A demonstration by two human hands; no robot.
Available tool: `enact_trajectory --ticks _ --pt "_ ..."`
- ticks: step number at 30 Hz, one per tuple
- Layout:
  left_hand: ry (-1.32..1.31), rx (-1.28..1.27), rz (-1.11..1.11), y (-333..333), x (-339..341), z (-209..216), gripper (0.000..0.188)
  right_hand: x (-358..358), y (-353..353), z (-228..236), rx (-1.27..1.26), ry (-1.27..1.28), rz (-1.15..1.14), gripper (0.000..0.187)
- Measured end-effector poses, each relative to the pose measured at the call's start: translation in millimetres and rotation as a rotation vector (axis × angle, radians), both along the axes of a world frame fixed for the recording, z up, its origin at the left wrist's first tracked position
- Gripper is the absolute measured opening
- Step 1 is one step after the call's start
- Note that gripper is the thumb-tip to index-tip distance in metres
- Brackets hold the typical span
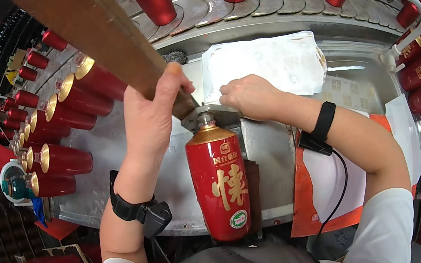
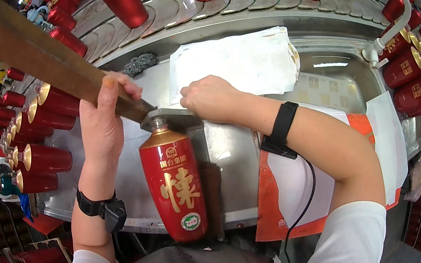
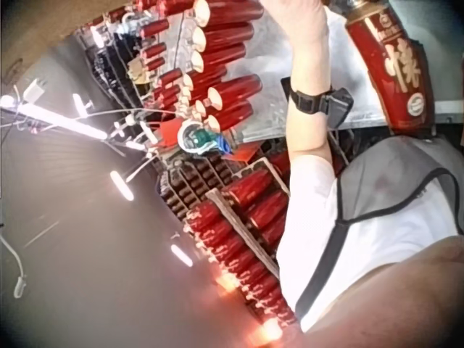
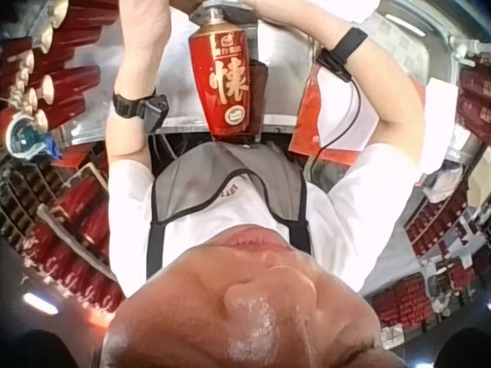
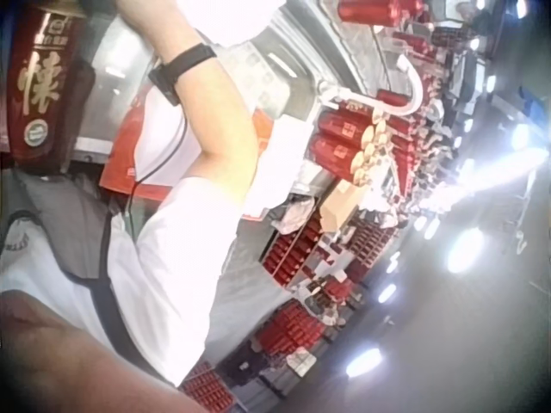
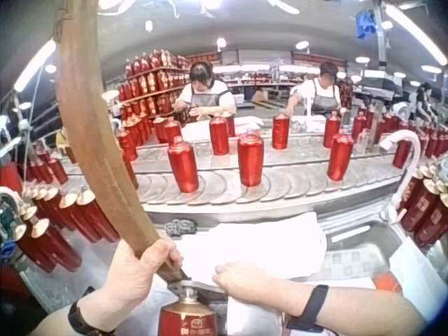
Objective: Manually applying brand labels and security stickers on ceramic Chinese liquor bottles along a factory assembly line.
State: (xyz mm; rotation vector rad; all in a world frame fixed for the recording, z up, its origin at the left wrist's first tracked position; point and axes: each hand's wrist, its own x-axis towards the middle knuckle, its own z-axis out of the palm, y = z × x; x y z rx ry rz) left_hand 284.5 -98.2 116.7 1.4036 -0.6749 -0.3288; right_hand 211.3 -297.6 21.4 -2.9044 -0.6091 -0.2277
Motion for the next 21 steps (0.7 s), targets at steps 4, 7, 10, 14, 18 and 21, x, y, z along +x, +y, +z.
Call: enact_trajectory --ticks 4,7,10,14,18,21 --pt "-0.047 -0.004 0.075 14.1 -2.3 -0.5 0.030 4.1 -0.3 -4.3 0.003 -0.009 -0.011 0.007" --pt "0.002 -0.061 0.100 21.5 -4.1 1.5 0.030 3.0 -8.5 5.5 0.258 0.065 -0.208 0.010" --pt "-0.009 0.008 0.081 23.1 -2.9 4.3 0.031 7.4 -36.8 27.1 0.577 0.193 -0.414 0.019" --pt "0.033 0.004 0.124 21.7 -5.2 5.6 0.032 -0.7 -74.1 43.1 0.877 0.197 -0.534 0.019" --pt "0.080 0.053 0.091 31.1 -8.9 9.5 0.041 -13.4 -107.0 71.3 0.979 -0.083 -0.682 0.018" --pt "0.022 0.014 0.093 38.8 -19.3 10.1 0.053 -44.2 -146.1 113.6 0.964 -0.280 -0.666 0.018"
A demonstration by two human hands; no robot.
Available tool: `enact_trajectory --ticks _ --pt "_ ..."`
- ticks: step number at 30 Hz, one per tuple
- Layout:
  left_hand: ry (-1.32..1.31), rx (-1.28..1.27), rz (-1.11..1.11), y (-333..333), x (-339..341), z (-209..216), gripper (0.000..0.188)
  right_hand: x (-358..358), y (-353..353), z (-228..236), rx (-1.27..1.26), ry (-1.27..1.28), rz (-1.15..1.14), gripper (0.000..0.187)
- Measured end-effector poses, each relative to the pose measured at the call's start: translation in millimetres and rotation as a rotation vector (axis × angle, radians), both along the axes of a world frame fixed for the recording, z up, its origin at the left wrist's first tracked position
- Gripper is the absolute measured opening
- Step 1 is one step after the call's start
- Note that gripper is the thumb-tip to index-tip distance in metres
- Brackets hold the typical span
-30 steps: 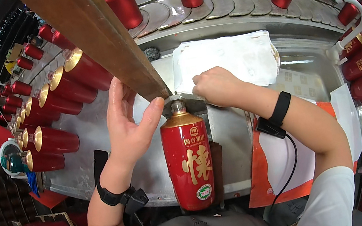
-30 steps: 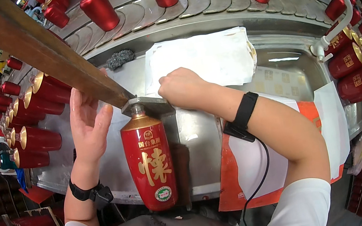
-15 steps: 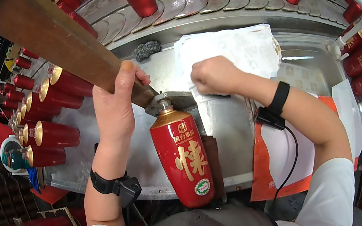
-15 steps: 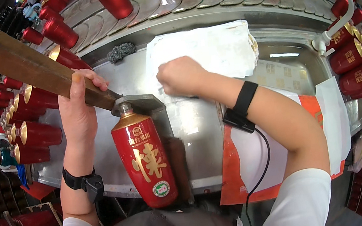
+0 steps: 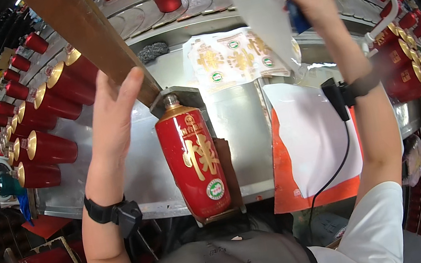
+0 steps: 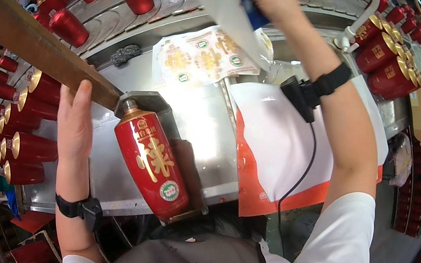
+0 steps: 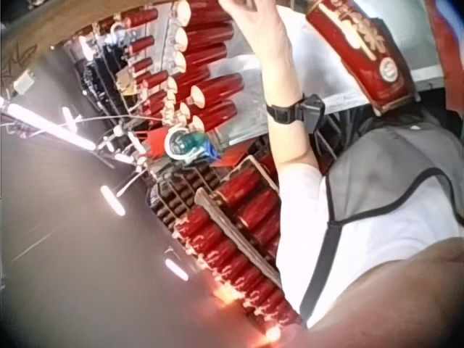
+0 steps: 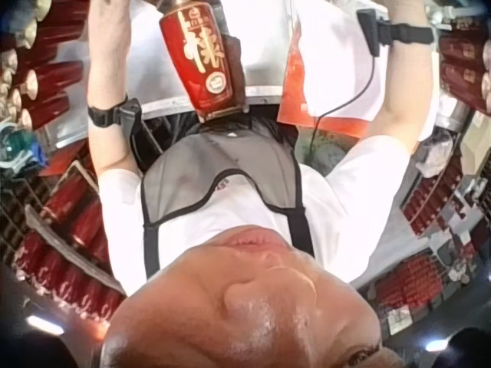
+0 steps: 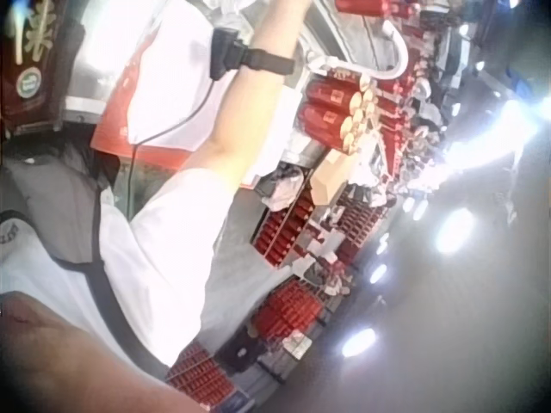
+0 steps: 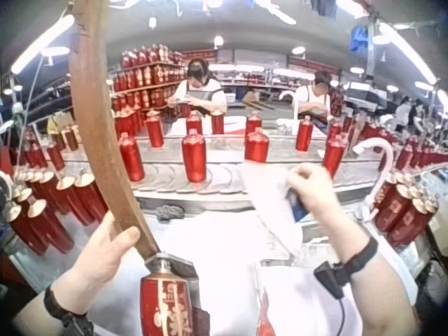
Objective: Manually applying brand labels and security stickers on ceramic Chinese liquor bottles along a factory assembly line.
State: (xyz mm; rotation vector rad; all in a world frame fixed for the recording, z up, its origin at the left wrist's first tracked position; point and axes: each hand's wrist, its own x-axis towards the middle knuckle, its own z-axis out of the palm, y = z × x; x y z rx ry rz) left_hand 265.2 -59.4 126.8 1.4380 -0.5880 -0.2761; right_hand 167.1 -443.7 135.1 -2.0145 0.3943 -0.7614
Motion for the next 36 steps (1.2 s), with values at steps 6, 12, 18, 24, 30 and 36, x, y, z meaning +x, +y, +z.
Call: enact_trajectory --ticks 6,12,18,24,30,36 --pt "-0.469 -0.108 0.318 35.6 -34.6 20.2 0.048 -102.8 -50.7 96.9 -0.185 -0.130 -0.054 0.020" --pt "-1.206 0.053 -0.096 46.4 -112.2 52.2 0.044 -190.0 66.7 110.9 -0.487 -0.001 -0.079 0.011" --pt "-1.230 0.089 -0.703 10.1 -171.6 5.2 0.033 -279.2 162.7 -10.3 -0.465 0.501 0.145 0.012" --pt "-1.113 0.317 -1.009 5.8 -189.1 -12.7 0.040 -267.3 58.6 -37.2 -0.290 0.776 -0.060 0.049" --pt "-1.063 0.438 -1.155 4.6 -197.4 -19.4 0.042 -205.2 -35.4 -88.4 -0.476 1.130 -0.204 0.069" --pt "-0.965 0.440 -1.192 -3.5 -197.0 -37.8 0.042 -180.4 -46.2 -81.3 -0.050 1.082 0.094 0.066"
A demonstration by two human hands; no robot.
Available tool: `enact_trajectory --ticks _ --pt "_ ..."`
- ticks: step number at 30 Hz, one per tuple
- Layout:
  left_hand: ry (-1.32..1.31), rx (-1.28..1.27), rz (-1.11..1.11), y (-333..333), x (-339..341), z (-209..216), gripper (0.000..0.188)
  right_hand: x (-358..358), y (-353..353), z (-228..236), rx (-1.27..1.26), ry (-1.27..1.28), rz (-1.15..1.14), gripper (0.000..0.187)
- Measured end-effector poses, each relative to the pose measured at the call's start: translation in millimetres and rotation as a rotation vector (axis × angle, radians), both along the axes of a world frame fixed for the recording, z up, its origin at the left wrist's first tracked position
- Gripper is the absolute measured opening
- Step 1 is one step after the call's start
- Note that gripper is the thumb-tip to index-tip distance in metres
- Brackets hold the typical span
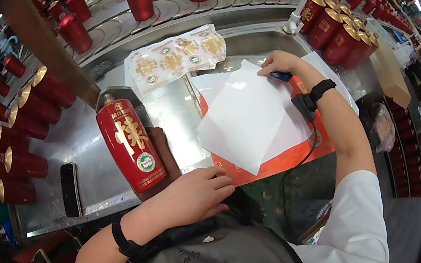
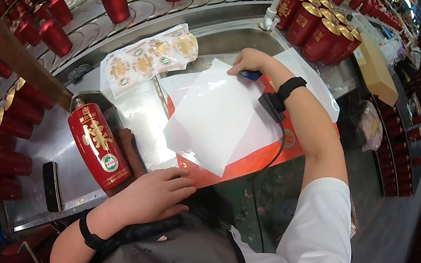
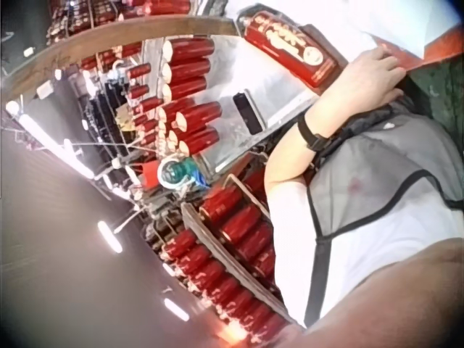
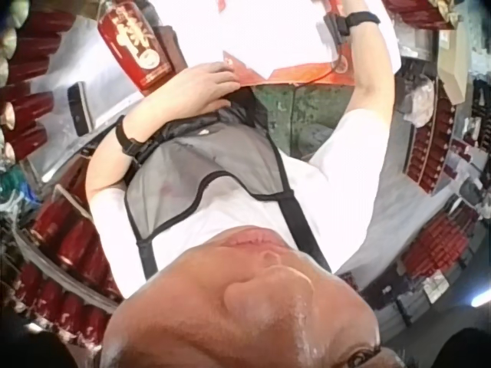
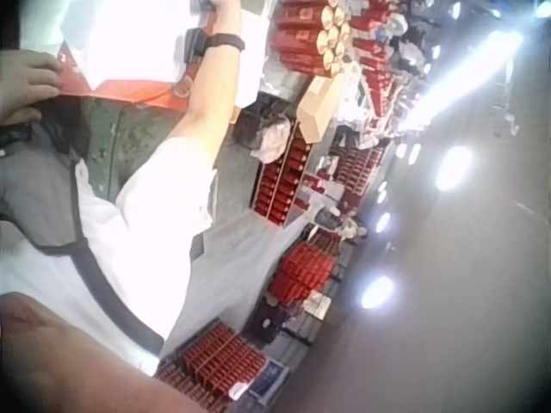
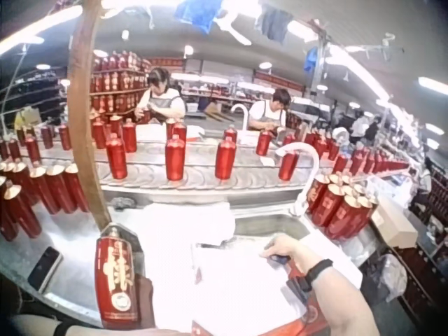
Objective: Manually applying brand labels and security stickers on ceramic Chinese liquor bottles along a factory assembly line.
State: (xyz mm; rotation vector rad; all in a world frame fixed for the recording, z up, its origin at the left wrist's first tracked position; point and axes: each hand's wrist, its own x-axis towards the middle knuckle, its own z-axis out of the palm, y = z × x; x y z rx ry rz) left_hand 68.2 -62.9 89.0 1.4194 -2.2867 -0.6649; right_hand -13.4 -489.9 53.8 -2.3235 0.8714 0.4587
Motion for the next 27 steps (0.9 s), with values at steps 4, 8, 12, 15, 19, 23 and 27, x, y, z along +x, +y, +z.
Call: enact_trajectory --ticks 4,8,12,15,19,23,27 --pt "-0.171 -0.056 -0.023 -8.9 -4.8 -9.2 0.045 -23.3 -3.9 -22.1 0.029 -0.345 -0.091 0.053" --pt "-0.269 -0.054 0.000 -11.0 -8.2 -11.2 0.051 -39.9 23.9 -14.3 0.172 -0.608 -0.183 0.039" --pt "-0.251 -0.051 -0.010 -14.2 -7.0 -14.5 0.050 -59.7 55.5 37.5 0.085 -0.547 -0.219 0.020" --pt "-0.208 -0.022 0.020 -12.6 -8.1 -12.6 0.049 -94.1 52.6 80.6 0.082 -0.625 -0.264 0.022" --pt "-0.276 -0.019 0.018 -15.9 -8.6 -13.0 0.046 -181.3 20.6 148.0 -0.088 -0.754 -0.627 0.025" --pt "-0.272 -0.054 0.024 -17.7 -7.1 -13.0 0.047 -291.8 -61.4 146.2 -0.328 -0.601 -0.608 0.020" --pt "-0.284 -0.098 -0.041 -22.5 -6.8 -11.9 0.049 -337.6 -92.9 116.2 -1.262 0.180 -0.497 0.043"
